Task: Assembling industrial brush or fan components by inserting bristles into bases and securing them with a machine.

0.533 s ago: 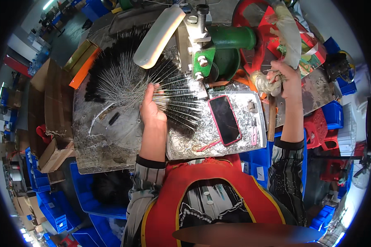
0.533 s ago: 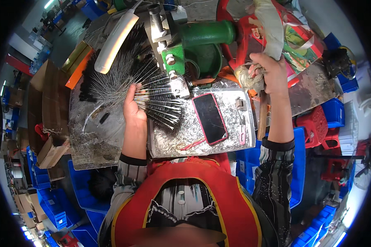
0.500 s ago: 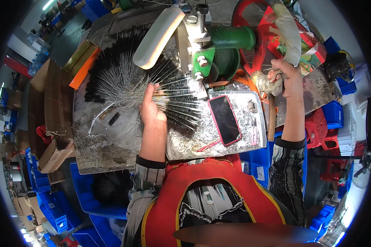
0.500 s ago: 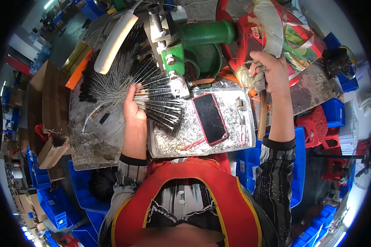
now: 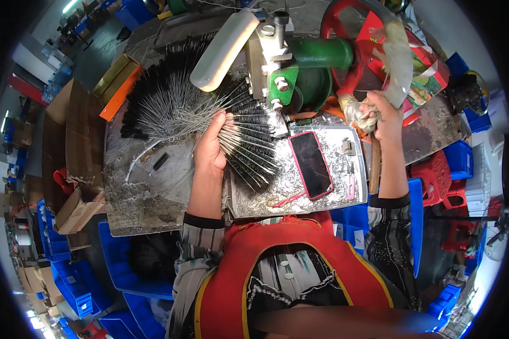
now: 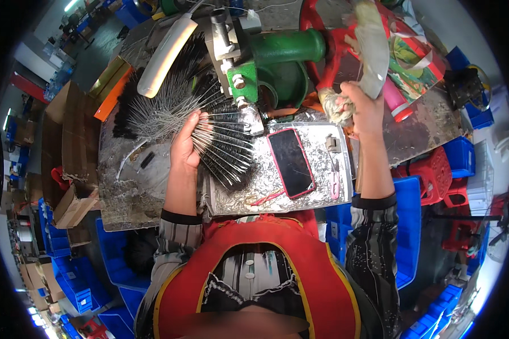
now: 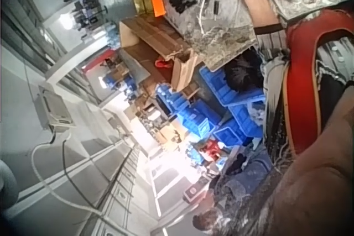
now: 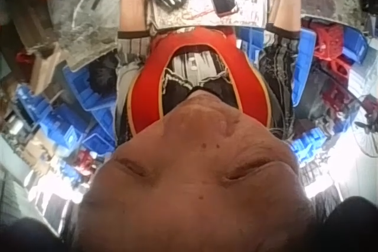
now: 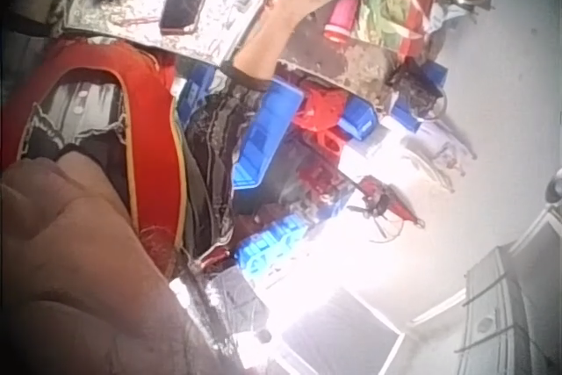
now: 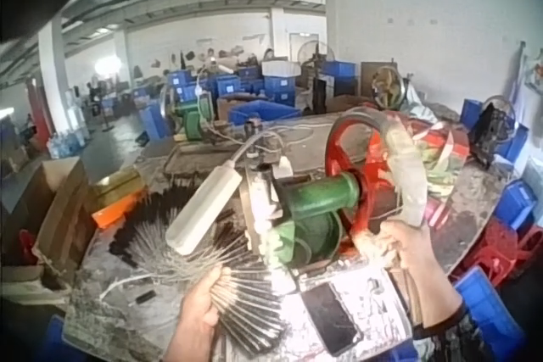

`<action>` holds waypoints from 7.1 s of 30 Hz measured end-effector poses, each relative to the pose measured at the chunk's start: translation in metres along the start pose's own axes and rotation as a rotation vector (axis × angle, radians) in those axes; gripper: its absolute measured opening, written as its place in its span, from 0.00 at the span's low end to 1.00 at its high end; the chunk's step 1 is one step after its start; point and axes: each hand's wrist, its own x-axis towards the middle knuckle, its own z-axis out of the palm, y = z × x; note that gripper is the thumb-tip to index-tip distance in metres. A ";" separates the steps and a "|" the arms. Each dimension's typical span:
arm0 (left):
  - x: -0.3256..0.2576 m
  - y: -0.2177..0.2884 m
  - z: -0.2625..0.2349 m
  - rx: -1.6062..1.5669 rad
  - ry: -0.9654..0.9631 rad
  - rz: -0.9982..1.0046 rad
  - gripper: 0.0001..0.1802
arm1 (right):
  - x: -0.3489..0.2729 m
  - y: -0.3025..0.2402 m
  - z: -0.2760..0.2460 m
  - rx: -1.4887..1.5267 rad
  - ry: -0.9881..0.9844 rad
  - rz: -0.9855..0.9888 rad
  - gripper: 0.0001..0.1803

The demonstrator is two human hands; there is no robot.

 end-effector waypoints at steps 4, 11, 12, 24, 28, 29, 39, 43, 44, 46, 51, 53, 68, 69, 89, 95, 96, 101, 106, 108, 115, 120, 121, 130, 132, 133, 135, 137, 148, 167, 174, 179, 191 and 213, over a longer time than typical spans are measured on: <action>-0.003 0.002 0.000 -0.092 0.028 -0.038 0.10 | 0.002 -0.022 0.002 -0.053 -0.113 0.005 0.08; -0.004 -0.003 -0.003 -0.158 0.025 0.032 0.12 | 0.002 -0.006 -0.004 -0.005 -0.098 -0.026 0.07; -0.005 -0.003 -0.002 -0.171 0.032 0.048 0.13 | 0.001 -0.003 -0.004 0.007 -0.088 -0.035 0.07; -0.001 -0.003 -0.005 -0.071 0.076 0.073 0.14 | 0.007 -0.036 -0.003 -0.112 -0.148 0.061 0.08; -0.003 -0.002 0.001 -0.067 0.100 0.072 0.14 | 0.011 -0.040 -0.004 -0.123 -0.214 0.086 0.10; -0.003 -0.002 0.000 -0.066 0.104 0.074 0.14 | 0.011 -0.038 -0.004 -0.098 -0.239 0.088 0.08; -0.001 -0.003 0.007 -0.153 0.149 0.089 0.15 | 0.002 0.030 -0.007 0.043 -0.134 -0.198 0.06; 0.001 -0.004 0.005 -0.179 0.221 0.156 0.13 | -0.002 -0.017 0.004 -0.024 -0.041 0.029 0.06; 0.000 -0.004 0.008 -0.171 0.219 0.171 0.13 | -0.001 -0.024 0.003 -0.048 -0.077 0.020 0.06; 0.000 -0.006 0.012 -0.164 0.218 0.186 0.13 | 0.002 -0.030 0.002 -0.057 -0.152 0.017 0.06; 0.003 -0.008 0.015 -0.159 0.238 0.206 0.13 | 0.006 -0.036 0.000 -0.094 -0.168 0.036 0.07; 0.002 -0.006 0.016 -0.151 0.246 0.208 0.13 | 0.007 -0.036 0.001 -0.094 -0.200 0.036 0.07; 0.005 -0.006 0.015 -0.128 0.082 0.079 0.10 | -0.001 -0.010 0.004 0.013 -0.057 -0.015 0.08; 0.004 -0.006 0.014 -0.129 0.076 0.077 0.10 | -0.001 -0.015 0.004 0.013 -0.053 -0.019 0.08; 0.004 -0.008 0.014 -0.187 0.105 0.099 0.12 | -0.001 0.008 0.001 -0.069 -0.062 -0.288 0.06; 0.014 -0.011 0.009 -0.195 0.087 0.102 0.13 | 0.006 0.024 -0.009 0.007 -0.139 -0.152 0.06; 0.011 -0.011 0.010 -0.189 0.116 0.108 0.13 | 0.002 0.015 -0.007 -0.008 -0.097 -0.070 0.06; 0.015 -0.013 0.006 -0.227 0.079 0.117 0.13 | 0.003 -0.035 0.004 -0.077 -0.132 0.040 0.07; 0.017 -0.012 0.009 -0.185 0.127 0.135 0.12 | 0.002 -0.035 0.006 -0.084 -0.156 0.038 0.08; 0.014 -0.011 0.010 -0.180 0.131 0.138 0.12 | 0.001 -0.008 0.003 -0.065 -0.118 0.012 0.08; 0.022 -0.004 0.008 -0.278 0.087 0.088 0.13 | 0.007 0.033 -0.010 0.031 -0.136 -0.164 0.08; 0.015 -0.004 0.011 -0.267 0.147 0.124 0.09 | -0.003 -0.016 0.004 -0.022 -0.060 -0.005 0.07; 0.013 -0.003 0.014 -0.282 0.170 0.132 0.09 | -0.002 -0.025 0.004 -0.025 -0.059 -0.005 0.07; 0.018 -0.006 0.005 -0.275 0.172 0.185 0.12 | -0.006 -0.014 0.011 -0.100 -0.006 -0.144 0.06; 0.017 -0.007 0.011 -0.297 0.169 0.198 0.10 | 0.004 0.038 -0.004 -0.042 -0.067 -0.294 0.06; 0.016 -0.008 0.016 -0.298 0.167 0.195 0.10 | 0.009 0.053 -0.010 0.017 -0.132 -0.439 0.06; 0.006 -0.001 0.022 -0.227 0.129 0.145 0.13 | 0.007 0.058 -0.005 0.080 -0.137 -0.386 0.05; -0.009 0.012 0.020 0.107 0.061 0.014 0.09 | 0.004 0.059 -0.002 0.149 -0.137 -0.332 0.04; -0.012 0.016 -0.014 0.160 -0.156 -0.205 0.09 | 0.004 0.062 -0.003 0.084 -0.173 -0.312 0.06; 0.008 0.005 -0.007 -0.009 -0.068 0.009 0.10 | -0.002 -0.017 0.000 -0.006 -0.105 -0.054 0.08; 0.010 0.004 -0.008 -0.017 -0.013 0.017 0.11 | -0.001 -0.033 0.003 -0.081 -0.100 0.011 0.08; 0.009 0.006 -0.008 -0.016 -0.011 0.027 0.11 | -0.005 -0.028 0.008 -0.065 -0.065 -0.043 0.08; -0.001 0.016 -0.012 0.043 -0.042 -0.043 0.09 | -0.002 -0.007 -0.001 -0.003 -0.015 -0.009 0.07; 0.013 0.002 -0.004 -0.108 0.150 0.013 0.09 | -0.001 -0.008 0.000 0.005 -0.024 0.001 0.09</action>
